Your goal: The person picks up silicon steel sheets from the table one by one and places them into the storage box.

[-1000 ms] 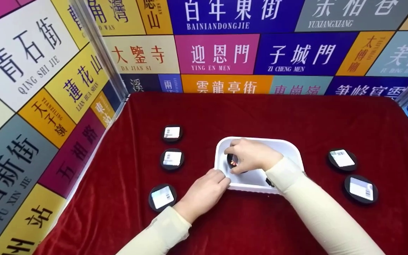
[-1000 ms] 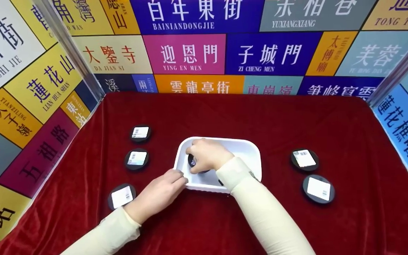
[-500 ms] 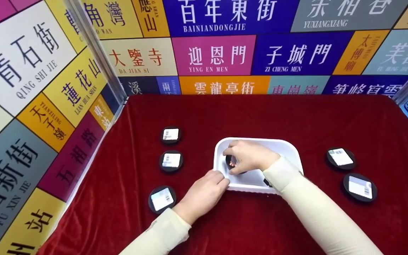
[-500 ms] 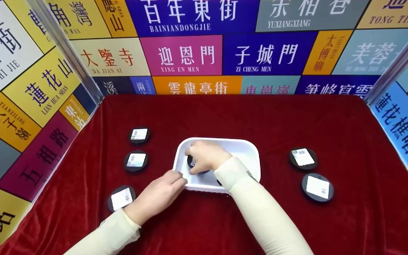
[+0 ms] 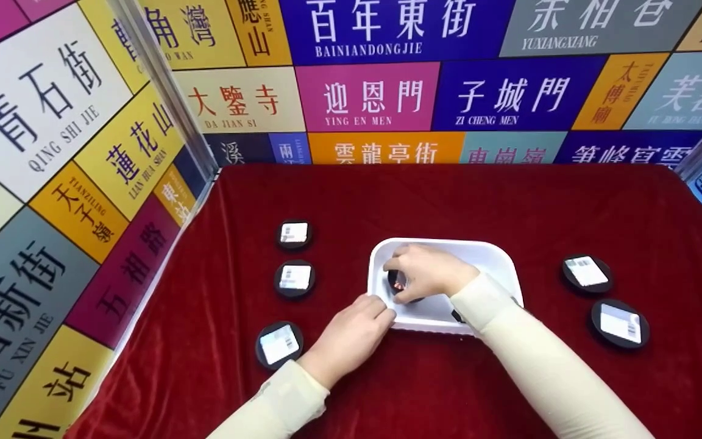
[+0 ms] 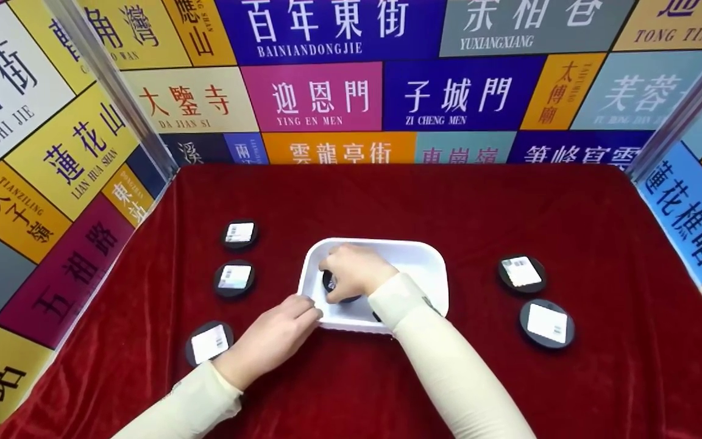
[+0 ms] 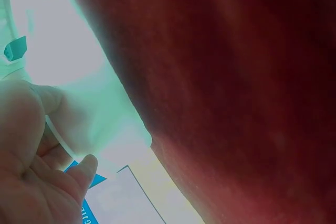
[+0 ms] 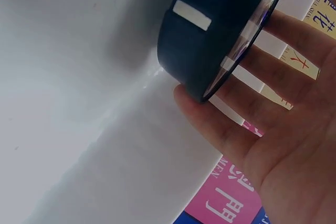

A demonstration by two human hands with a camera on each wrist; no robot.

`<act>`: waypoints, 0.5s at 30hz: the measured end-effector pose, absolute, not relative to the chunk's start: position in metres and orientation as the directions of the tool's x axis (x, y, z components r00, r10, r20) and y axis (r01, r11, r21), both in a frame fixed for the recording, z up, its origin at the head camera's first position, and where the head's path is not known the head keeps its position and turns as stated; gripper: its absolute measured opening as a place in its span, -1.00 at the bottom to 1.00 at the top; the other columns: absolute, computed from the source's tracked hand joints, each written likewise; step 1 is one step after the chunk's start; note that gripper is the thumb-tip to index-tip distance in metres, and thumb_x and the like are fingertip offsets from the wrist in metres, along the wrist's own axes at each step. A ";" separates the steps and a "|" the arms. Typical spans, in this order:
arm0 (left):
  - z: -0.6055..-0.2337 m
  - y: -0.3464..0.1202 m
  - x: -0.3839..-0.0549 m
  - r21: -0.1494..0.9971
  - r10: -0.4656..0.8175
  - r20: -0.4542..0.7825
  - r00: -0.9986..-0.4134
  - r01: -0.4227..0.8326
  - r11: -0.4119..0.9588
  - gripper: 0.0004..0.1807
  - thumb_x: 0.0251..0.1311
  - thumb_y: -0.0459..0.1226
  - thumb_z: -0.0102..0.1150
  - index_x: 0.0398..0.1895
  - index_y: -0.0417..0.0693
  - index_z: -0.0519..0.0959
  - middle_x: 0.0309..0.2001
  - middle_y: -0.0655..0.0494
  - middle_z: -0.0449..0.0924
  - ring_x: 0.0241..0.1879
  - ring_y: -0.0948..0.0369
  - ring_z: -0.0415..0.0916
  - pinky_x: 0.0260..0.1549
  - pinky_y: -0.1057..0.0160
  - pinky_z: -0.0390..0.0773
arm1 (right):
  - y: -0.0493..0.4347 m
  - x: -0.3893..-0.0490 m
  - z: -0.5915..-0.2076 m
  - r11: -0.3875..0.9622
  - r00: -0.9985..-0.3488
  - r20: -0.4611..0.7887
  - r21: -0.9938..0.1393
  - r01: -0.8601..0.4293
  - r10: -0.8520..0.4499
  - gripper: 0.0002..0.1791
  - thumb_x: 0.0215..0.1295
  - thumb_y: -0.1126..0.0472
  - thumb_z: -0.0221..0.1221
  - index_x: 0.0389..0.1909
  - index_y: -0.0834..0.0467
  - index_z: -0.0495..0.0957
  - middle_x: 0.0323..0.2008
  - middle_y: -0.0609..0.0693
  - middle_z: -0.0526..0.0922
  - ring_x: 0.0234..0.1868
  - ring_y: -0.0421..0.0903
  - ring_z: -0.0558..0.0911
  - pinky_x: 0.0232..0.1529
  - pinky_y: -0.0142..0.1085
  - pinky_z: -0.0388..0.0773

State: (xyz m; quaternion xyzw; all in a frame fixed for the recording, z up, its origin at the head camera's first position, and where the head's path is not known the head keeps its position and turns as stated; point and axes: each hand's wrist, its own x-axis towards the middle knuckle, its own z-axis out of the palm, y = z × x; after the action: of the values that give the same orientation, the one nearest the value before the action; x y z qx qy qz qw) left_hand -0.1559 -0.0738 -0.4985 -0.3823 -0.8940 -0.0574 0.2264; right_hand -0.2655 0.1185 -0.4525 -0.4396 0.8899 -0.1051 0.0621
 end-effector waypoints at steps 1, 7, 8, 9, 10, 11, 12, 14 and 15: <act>-0.499 -0.074 -0.156 -0.074 0.659 0.449 -0.603 0.710 0.700 -0.90 0.41 -0.28 0.11 -0.31 -0.02 0.56 -0.25 0.18 0.56 -0.12 0.21 0.53 -0.06 0.33 0.58 | 0.118 -0.266 -0.453 0.594 -0.608 -0.021 -0.243 -0.767 -0.793 -0.69 -0.12 0.07 0.39 -0.31 0.08 0.62 -0.32 0.06 0.61 -0.35 -0.12 0.49 -0.26 -0.26 0.49; -0.498 -0.073 -0.157 -0.093 0.663 0.452 -0.596 0.708 0.700 -0.90 0.42 -0.28 0.10 -0.29 -0.03 0.57 -0.25 0.18 0.57 -0.12 0.22 0.54 -0.05 0.33 0.58 | 0.117 -0.267 -0.454 0.598 -0.612 -0.022 -0.242 -0.764 -0.791 -0.67 -0.11 0.06 0.40 -0.29 0.08 0.62 -0.31 0.06 0.61 -0.35 -0.12 0.49 -0.25 -0.26 0.49; -0.498 -0.073 -0.157 -0.094 0.663 0.451 -0.597 0.707 0.701 -0.90 0.42 -0.28 0.10 -0.28 -0.03 0.57 -0.24 0.18 0.57 -0.12 0.22 0.54 -0.05 0.34 0.58 | 0.116 -0.267 -0.455 0.597 -0.611 -0.020 -0.242 -0.765 -0.792 -0.67 -0.11 0.06 0.41 -0.29 0.08 0.63 -0.31 0.06 0.61 -0.35 -0.12 0.49 -0.25 -0.26 0.50; -0.498 -0.073 -0.157 -0.094 0.663 0.450 -0.599 0.706 0.702 -0.90 0.42 -0.28 0.09 -0.28 -0.03 0.57 -0.24 0.18 0.57 -0.12 0.22 0.54 -0.05 0.34 0.58 | 0.116 -0.267 -0.455 0.596 -0.610 -0.020 -0.242 -0.766 -0.792 -0.67 -0.11 0.06 0.41 -0.28 0.09 0.63 -0.30 0.07 0.62 -0.35 -0.12 0.50 -0.25 -0.26 0.50; -0.498 -0.073 -0.157 -0.092 0.662 0.449 -0.600 0.706 0.702 -0.90 0.42 -0.28 0.09 -0.28 -0.03 0.57 -0.24 0.18 0.57 -0.11 0.22 0.54 -0.04 0.33 0.58 | 0.115 -0.267 -0.456 0.596 -0.610 -0.019 -0.242 -0.766 -0.792 -0.66 -0.11 0.06 0.41 -0.28 0.09 0.63 -0.30 0.07 0.62 -0.35 -0.12 0.50 -0.25 -0.26 0.51; -0.498 -0.073 -0.157 -0.091 0.661 0.448 -0.602 0.705 0.703 -0.90 0.42 -0.28 0.09 -0.28 -0.03 0.57 -0.24 0.18 0.58 -0.11 0.22 0.54 -0.04 0.33 0.59 | 0.115 -0.268 -0.456 0.596 -0.610 -0.019 -0.240 -0.766 -0.792 -0.66 -0.11 0.06 0.41 -0.28 0.09 0.63 -0.30 0.07 0.62 -0.35 -0.11 0.50 -0.25 -0.26 0.51; -0.498 -0.073 -0.156 -0.087 0.659 0.446 -0.605 0.704 0.705 -0.90 0.42 -0.28 0.09 -0.27 -0.03 0.57 -0.23 0.18 0.58 -0.11 0.22 0.54 -0.04 0.33 0.59 | 0.115 -0.268 -0.456 0.595 -0.609 -0.018 -0.239 -0.767 -0.793 -0.66 -0.11 0.06 0.41 -0.28 0.09 0.63 -0.29 0.07 0.62 -0.35 -0.11 0.51 -0.25 -0.25 0.51; -0.498 -0.074 -0.156 -0.079 0.657 0.442 -0.610 0.703 0.706 -0.90 0.42 -0.29 0.09 -0.28 -0.03 0.57 -0.23 0.19 0.58 -0.10 0.22 0.54 -0.04 0.33 0.59 | 0.114 -0.268 -0.457 0.597 -0.611 -0.021 -0.240 -0.766 -0.792 -0.66 -0.11 0.07 0.41 -0.27 0.09 0.63 -0.29 0.07 0.62 -0.34 -0.11 0.51 -0.24 -0.25 0.52; -0.498 -0.074 -0.155 -0.076 0.656 0.441 -0.612 0.704 0.707 -0.90 0.42 -0.29 0.10 -0.28 -0.03 0.57 -0.23 0.19 0.58 -0.10 0.22 0.54 -0.04 0.33 0.59 | 0.114 -0.268 -0.457 0.599 -0.612 -0.025 -0.240 -0.764 -0.790 -0.65 -0.10 0.06 0.42 -0.27 0.10 0.63 -0.28 0.07 0.62 -0.34 -0.11 0.51 -0.23 -0.25 0.52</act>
State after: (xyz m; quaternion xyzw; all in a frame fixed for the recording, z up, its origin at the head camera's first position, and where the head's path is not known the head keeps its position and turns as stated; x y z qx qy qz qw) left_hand -0.1551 -0.0739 -0.4983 -0.3794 -0.8962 -0.0526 0.2239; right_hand -0.2680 0.1135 -0.4573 -0.4356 0.8919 -0.1031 0.0647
